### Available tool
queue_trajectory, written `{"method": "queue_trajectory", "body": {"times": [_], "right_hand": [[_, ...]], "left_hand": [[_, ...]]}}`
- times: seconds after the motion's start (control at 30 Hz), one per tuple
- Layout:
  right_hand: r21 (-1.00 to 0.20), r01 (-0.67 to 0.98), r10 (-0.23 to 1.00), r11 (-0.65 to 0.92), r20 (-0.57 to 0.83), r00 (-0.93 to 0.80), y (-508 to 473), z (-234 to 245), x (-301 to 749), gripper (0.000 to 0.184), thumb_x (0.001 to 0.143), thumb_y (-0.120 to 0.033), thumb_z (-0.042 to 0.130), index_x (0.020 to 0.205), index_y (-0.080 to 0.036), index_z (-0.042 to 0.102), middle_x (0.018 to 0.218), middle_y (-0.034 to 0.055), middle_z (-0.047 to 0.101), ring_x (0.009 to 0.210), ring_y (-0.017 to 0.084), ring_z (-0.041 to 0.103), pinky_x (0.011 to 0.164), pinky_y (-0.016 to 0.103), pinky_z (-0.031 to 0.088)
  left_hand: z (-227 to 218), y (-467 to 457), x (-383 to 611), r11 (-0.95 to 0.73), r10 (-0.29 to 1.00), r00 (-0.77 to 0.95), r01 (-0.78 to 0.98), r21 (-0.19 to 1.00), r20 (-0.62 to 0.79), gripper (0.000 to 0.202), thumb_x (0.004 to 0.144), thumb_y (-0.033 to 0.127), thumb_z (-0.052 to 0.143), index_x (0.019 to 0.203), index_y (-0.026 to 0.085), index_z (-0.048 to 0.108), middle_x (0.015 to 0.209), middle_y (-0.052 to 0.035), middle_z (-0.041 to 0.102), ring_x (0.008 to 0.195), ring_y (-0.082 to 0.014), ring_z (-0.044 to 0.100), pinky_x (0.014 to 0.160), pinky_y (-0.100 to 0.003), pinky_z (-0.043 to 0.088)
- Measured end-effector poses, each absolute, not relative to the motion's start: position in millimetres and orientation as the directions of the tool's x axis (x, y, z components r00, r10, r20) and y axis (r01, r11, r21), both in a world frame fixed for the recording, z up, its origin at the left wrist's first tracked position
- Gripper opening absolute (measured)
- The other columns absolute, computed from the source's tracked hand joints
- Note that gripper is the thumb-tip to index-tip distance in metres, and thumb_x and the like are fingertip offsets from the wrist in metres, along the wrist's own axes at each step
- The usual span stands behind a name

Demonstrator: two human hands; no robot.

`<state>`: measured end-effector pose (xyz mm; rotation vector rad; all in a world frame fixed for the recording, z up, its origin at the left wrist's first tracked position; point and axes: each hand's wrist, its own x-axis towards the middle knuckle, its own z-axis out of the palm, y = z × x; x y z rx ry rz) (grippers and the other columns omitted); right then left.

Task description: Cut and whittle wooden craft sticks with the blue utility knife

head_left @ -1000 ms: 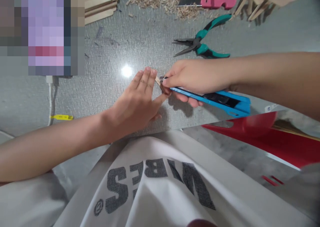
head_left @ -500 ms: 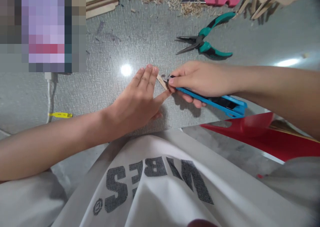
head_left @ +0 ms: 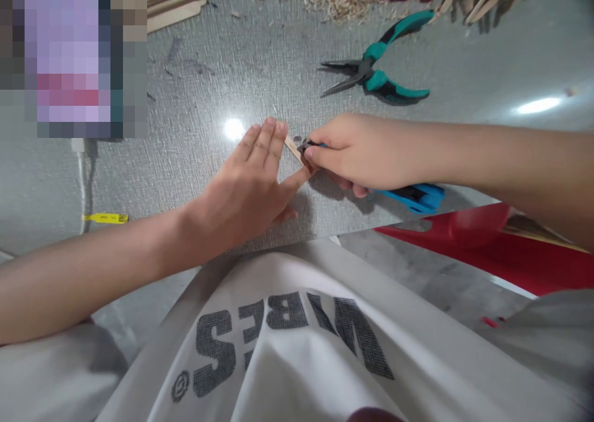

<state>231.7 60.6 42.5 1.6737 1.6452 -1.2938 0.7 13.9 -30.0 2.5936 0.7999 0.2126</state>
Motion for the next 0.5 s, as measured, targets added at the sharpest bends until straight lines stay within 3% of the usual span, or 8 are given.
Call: {"method": "queue_trajectory", "body": {"times": [0.3,0.4,0.5], "right_hand": [[-0.205,0.973,0.496,-0.108,-0.859,-0.126,65.6,39.2,229.8,0.033,0.124,-0.035,0.047,0.102,-0.025,0.069,0.063,-0.0008,0.071,0.047,0.021,0.071,0.058,0.036,0.052],[-0.214,0.971,0.512,-0.107,-0.849,-0.131,64.9,37.4,231.5,0.033,0.124,-0.032,0.052,0.098,-0.024,0.070,0.057,-0.0025,0.067,0.045,0.018,0.067,0.057,0.034,0.046],[-0.285,0.950,0.546,-0.125,-0.819,-0.175,62.3,33.3,240.5,0.038,0.123,-0.029,0.057,0.088,-0.024,0.068,0.046,-0.0045,0.058,0.039,0.013,0.057,0.055,0.033,0.036]], "left_hand": [[-25.1,15.4,1.8,-0.755,0.537,0.840,0.520,0.399,-0.079,0.087,0.109,0.047,0.076,0.185,0.021,0.043,0.203,-0.0202,0.025,0.187,-0.0554,0.024,0.153,-0.075,0.026],[-27.6,14.9,1.1,-0.755,0.533,0.843,0.510,0.413,-0.066,0.089,0.110,0.047,0.075,0.187,0.021,0.040,0.203,-0.0197,0.024,0.187,-0.0559,0.022,0.153,-0.076,0.025],[-32.6,14.2,1.0,-0.738,0.558,0.830,0.488,0.466,0.014,0.086,0.107,0.040,0.080,0.183,0.020,0.047,0.200,-0.0211,0.032,0.185,-0.0574,0.028,0.151,-0.078,0.028]]}}
